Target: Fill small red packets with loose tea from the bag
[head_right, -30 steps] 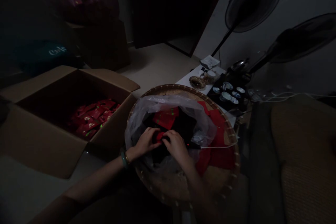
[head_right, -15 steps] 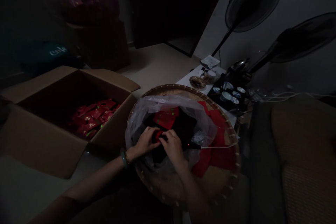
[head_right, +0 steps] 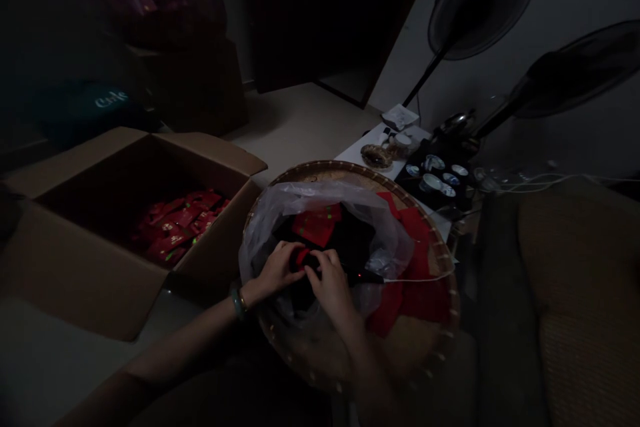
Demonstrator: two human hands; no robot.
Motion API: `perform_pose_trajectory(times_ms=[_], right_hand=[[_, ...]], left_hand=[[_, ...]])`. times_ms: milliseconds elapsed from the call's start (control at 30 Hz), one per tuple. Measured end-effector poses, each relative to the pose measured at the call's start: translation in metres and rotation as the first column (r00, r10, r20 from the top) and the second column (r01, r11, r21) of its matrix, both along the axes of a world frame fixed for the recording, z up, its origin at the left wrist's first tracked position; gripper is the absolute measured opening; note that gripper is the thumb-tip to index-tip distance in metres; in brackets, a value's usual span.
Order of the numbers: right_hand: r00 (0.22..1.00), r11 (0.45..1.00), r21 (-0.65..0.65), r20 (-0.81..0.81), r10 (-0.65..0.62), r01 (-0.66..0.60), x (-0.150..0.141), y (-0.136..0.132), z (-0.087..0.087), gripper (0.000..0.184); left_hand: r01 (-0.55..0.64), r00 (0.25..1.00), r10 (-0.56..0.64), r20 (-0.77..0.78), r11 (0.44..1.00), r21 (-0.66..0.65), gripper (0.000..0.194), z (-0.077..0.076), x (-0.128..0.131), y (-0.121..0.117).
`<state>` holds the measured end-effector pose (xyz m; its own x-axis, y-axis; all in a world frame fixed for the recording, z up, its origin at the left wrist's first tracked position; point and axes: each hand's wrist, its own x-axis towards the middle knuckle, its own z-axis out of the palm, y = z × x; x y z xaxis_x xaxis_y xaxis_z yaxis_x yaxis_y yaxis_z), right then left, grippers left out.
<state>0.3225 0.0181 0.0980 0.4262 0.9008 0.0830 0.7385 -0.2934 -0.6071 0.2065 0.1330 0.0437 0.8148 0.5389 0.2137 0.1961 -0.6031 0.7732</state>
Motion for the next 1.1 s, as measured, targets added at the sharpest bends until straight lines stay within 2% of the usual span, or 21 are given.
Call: perform_pose_trajectory(times_ms=[67, 167, 233, 433, 600, 767, 867, 1000, 1100], right_hand=[[0.999, 1.000, -0.001, 0.015, -0.030, 0.030, 0.000, -0.001, -0.001, 0.024], [0.997, 0.997, -0.076, 0.064, 0.034, -0.029, -0.003, -0.004, -0.003, 0.024], [0.997, 0.994, -0.086, 0.040, 0.067, -0.063, -0.005, -0.005, -0.004, 0.026], [0.988, 0.992, 0.084, -0.133, -0.083, 0.095, 0.000, -0.002, -0.016, 0.034], [0.984, 0.988, 0.142, -0.175, -0.044, 0.069, -0.002, 0.003, -0.014, 0.023], [0.977, 0.969, 0.214, -0.198, -0.081, 0.124, -0.005, 0.003, -0.006, 0.028], [0.981, 0.973, 0.185, -0.163, -0.107, 0.137, -0.005, 0.002, -0.011, 0.033], [0.999, 0.995, 0.099, -0.023, -0.026, 0.028, -0.009, 0.000, -0.018, 0.025], [0.999, 0.991, 0.124, 0.014, -0.049, 0.047, -0.014, 0.001, -0.018, 0.033]], left_hand=[[0.001, 1.000, -0.001, 0.007, 1.000, 0.003, 0.050, 0.000, 0.000, 0.000], [-0.001, 1.000, 0.001, -0.009, 1.000, -0.002, 0.052, 0.001, 0.000, 0.001], [0.000, 1.000, 0.000, -0.015, 1.000, -0.007, 0.052, 0.001, 0.000, 0.001], [-0.006, 1.000, 0.006, 0.014, 1.000, -0.007, 0.051, -0.001, 0.002, 0.000], [0.001, 1.000, -0.001, 0.023, 1.000, 0.000, 0.050, -0.002, 0.002, 0.000], [-0.002, 0.999, 0.002, 0.036, 1.000, -0.007, 0.051, -0.001, 0.001, 0.000], [-0.005, 1.000, 0.005, 0.028, 1.000, -0.012, 0.052, -0.001, 0.000, 0.000], [0.000, 0.999, 0.000, 0.040, 1.000, -0.012, 0.050, -0.004, 0.000, 0.001], [0.005, 0.999, -0.005, 0.054, 1.000, -0.002, 0.050, -0.007, 0.000, 0.002]])
